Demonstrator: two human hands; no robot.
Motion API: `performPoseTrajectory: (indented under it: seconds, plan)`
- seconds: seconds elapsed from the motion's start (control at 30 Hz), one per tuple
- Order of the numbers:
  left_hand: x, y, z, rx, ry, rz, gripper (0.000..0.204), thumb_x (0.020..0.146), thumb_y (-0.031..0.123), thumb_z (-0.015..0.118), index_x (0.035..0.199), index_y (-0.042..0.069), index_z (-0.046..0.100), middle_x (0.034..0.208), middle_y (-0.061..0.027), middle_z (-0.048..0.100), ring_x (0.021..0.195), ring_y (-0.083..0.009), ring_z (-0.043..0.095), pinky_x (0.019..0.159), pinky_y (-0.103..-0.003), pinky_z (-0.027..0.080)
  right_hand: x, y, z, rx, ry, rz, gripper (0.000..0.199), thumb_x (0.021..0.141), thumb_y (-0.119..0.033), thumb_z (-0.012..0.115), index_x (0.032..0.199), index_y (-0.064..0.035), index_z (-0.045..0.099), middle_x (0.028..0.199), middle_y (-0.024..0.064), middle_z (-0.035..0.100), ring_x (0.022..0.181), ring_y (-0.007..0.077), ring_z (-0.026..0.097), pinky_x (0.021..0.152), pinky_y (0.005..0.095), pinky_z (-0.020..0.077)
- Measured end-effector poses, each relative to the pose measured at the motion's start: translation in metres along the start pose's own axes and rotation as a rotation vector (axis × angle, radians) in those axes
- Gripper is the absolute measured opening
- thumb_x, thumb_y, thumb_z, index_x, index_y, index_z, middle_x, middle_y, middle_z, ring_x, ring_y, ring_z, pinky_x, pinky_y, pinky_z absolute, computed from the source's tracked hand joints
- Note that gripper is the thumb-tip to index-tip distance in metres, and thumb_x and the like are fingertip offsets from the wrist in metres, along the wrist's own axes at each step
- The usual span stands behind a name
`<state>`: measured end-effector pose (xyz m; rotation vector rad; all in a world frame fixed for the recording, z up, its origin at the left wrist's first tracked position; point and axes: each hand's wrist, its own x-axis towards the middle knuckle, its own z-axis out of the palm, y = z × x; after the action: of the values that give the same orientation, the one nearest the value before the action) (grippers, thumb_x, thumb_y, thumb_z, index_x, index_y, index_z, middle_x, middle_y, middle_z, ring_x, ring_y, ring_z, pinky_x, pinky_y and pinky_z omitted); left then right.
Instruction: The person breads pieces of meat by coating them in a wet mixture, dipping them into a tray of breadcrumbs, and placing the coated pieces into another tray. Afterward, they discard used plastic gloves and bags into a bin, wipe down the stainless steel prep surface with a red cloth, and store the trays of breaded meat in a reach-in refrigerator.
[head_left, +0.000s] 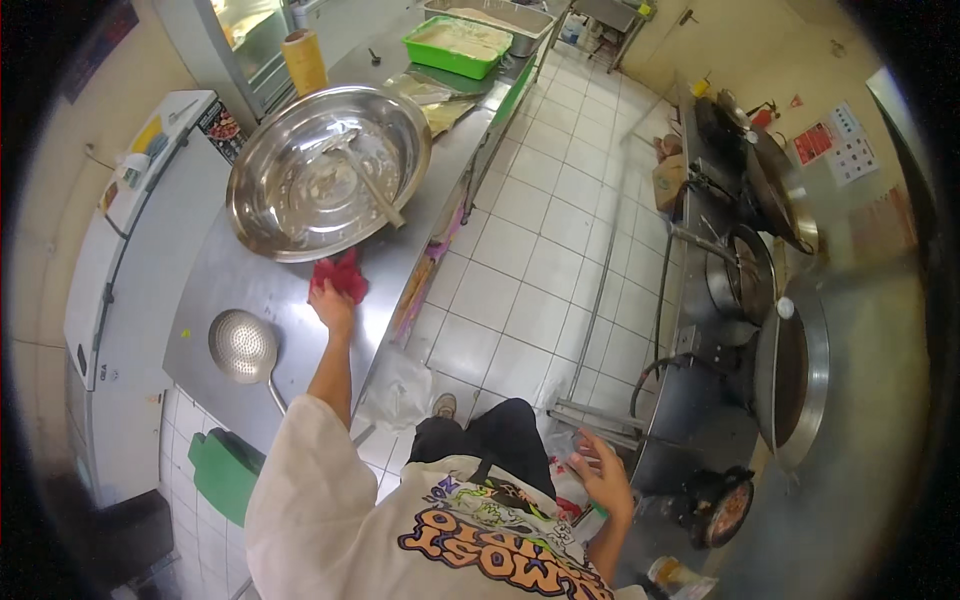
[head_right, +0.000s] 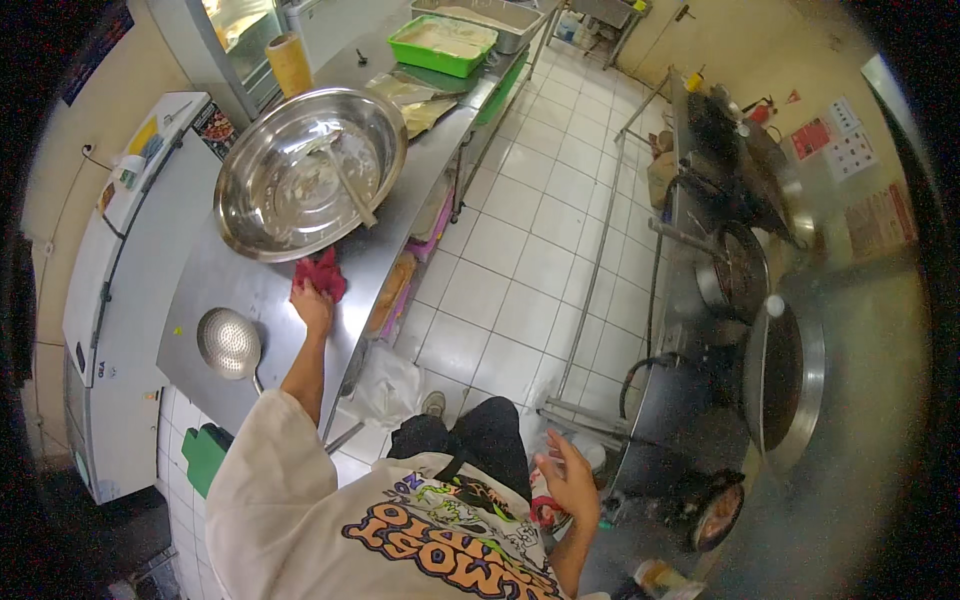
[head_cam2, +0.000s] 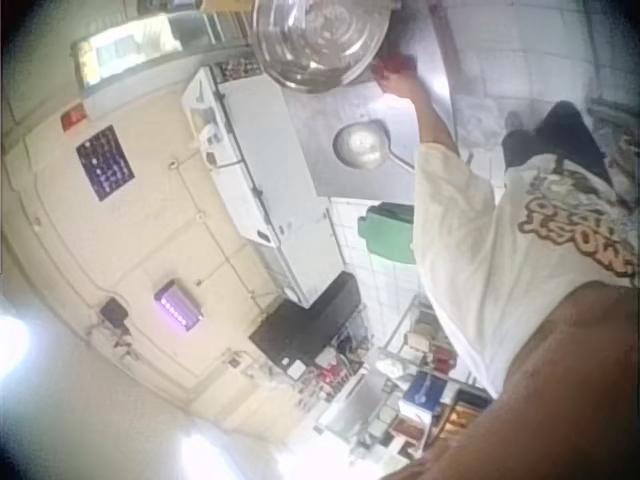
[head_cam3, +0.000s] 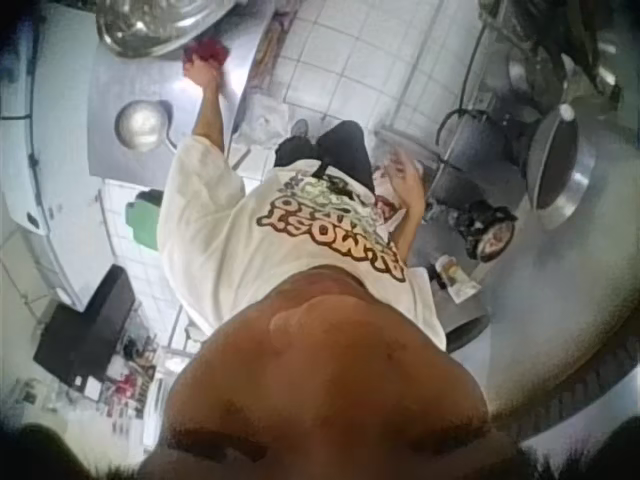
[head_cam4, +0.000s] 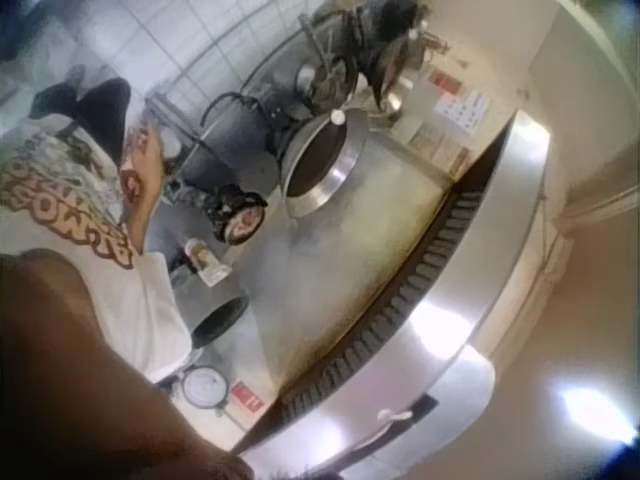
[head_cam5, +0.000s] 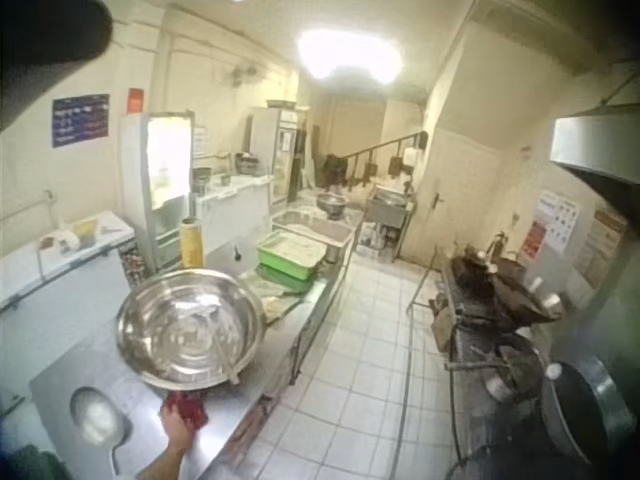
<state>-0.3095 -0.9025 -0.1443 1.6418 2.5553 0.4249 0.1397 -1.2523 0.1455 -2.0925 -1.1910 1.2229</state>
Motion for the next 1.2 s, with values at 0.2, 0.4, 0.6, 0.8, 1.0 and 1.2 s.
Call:
performPoseTrajectory:
  seconds: [0.2,0.4,0.6,0.8,1.0,1.2]
  plan:
    - [0.000,0.059,-0.032,-0.317,0.166,-0.085,0.040,0.078,0.021,0.062,0.110,-0.002,0.061,0.088,-0.0255,0.068,0.082,-0.0430,0.066,0.076,-0.051,0.051,0.155,-0.028,-0.024,0.034,-0.126,-0.145,0.053,0.091,-0.032,0.065,0.136,-0.0062,0.052,0.123,0.0197,0.061,0.110,0.0295,0.061,0.091,0.0391,0.0484]
    - [0.024,0.032,-0.028,-0.327,0.362,-0.505,0.037,0.078,0.021,0.066,0.103,-0.006,0.059,0.092,-0.0247,0.067,0.088,-0.0391,0.066,0.081,-0.046,0.050,0.320,-0.150,-0.079,-0.138,-0.284,-0.629,0.052,0.091,-0.033,0.065,0.133,-0.0053,0.053,0.115,0.0201,0.062,0.107,0.0307,0.061,0.092,0.0391,0.0476]
    - [0.001,0.070,-0.047,-0.977,0.441,-0.740,0.088,0.067,0.014,0.084,0.130,0.000,0.025,0.117,-0.0158,0.049,0.108,-0.0254,0.052,0.097,-0.041,0.044,0.504,-0.259,-0.084,-0.065,-0.297,-0.709,0.050,0.089,-0.030,0.068,0.130,-0.0050,0.055,0.110,0.0181,0.065,0.098,0.0287,0.065,0.087,0.0381,0.0496]
    - [-0.037,0.126,-0.170,-0.107,1.275,-0.709,0.054,0.078,0.020,0.083,0.111,-0.002,0.046,0.094,-0.0176,0.060,0.088,-0.0259,0.061,0.077,-0.037,0.053,0.673,-0.336,-0.047,0.041,-0.208,-0.691,0.045,0.086,-0.024,0.070,0.124,-0.0034,0.057,0.105,0.0165,0.068,0.096,0.0274,0.066,0.085,0.0374,0.0507]
    - [0.108,0.354,-0.248,-0.866,1.299,-0.009,0.034,0.087,0.009,0.069,0.109,0.003,0.043,0.089,-0.0144,0.059,0.081,-0.0247,0.058,0.073,-0.039,0.049,0.887,-0.337,0.029,-0.451,0.136,-1.064,0.045,0.084,-0.017,0.068,0.125,-0.0045,0.056,0.120,0.0169,0.061,0.116,0.0343,0.054,0.096,0.0465,0.0422]
    - [0.214,0.505,-0.176,-1.093,0.384,0.220,0.042,0.080,-0.001,0.069,0.112,0.003,0.043,0.091,-0.0139,0.058,0.080,-0.0219,0.058,0.075,-0.035,0.048,0.991,-0.340,0.047,-0.820,-0.097,-1.150,0.039,0.088,-0.019,0.062,0.123,-0.0034,0.054,0.110,0.0181,0.056,0.106,0.0375,0.050,0.088,0.0504,0.0386]
